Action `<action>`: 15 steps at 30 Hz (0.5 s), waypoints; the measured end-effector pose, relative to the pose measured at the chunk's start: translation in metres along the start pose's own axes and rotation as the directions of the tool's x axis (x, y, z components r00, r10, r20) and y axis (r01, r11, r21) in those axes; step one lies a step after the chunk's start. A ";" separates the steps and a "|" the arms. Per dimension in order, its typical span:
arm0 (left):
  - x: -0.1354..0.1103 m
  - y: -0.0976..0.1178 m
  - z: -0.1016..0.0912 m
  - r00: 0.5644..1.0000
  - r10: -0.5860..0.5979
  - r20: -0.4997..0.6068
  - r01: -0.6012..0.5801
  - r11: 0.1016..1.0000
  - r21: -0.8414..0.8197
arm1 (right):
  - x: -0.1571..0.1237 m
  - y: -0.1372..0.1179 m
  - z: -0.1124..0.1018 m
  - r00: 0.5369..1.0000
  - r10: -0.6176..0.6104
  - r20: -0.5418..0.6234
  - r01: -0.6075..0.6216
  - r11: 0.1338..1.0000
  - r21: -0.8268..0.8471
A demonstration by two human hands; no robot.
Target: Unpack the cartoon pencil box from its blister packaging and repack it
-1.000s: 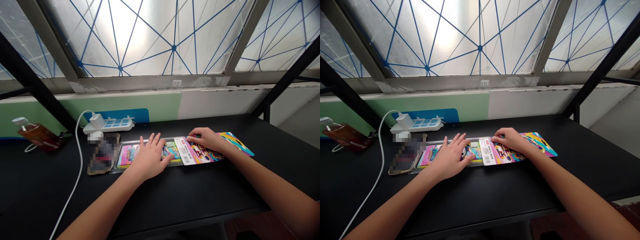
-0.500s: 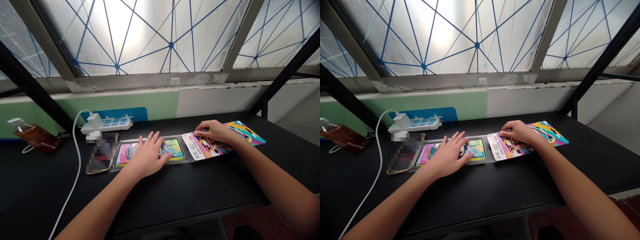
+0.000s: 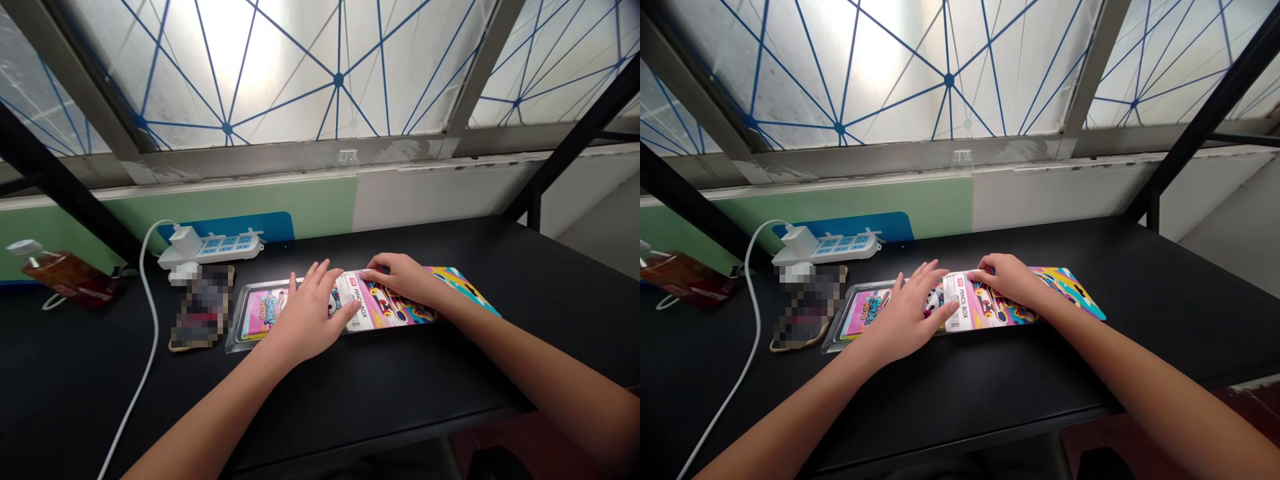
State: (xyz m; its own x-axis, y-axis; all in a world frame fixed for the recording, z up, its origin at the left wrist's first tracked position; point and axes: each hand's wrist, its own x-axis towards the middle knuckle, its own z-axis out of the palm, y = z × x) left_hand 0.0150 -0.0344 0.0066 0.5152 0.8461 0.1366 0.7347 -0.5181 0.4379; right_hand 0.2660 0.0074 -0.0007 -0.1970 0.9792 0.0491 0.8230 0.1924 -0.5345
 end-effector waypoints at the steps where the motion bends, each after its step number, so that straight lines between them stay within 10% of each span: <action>1: 0.000 0.003 -0.001 1.000 -0.001 -0.007 0.001 0.999 -0.040 | 0.001 0.000 0.001 1.000 -0.010 -0.008 0.010 1.000 -0.011; 8: 0.005 -0.010 -0.024 0.985 -0.057 -0.165 0.039 0.993 -0.113 | 0.002 0.008 -0.008 0.995 -0.041 0.088 0.043 0.999 -0.024; 15: 0.011 -0.048 -0.023 0.981 -0.192 0.004 0.190 0.974 0.125 | 0.002 0.011 -0.008 0.997 -0.036 0.073 0.040 0.997 -0.058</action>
State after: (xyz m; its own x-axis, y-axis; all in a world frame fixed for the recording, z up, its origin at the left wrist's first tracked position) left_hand -0.0248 0.0026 0.0075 0.3663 0.9293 0.0465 0.8687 -0.3594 0.3409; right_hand 0.2787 0.0124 0.0000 -0.2643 0.9644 0.0068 0.8442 0.2348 -0.4818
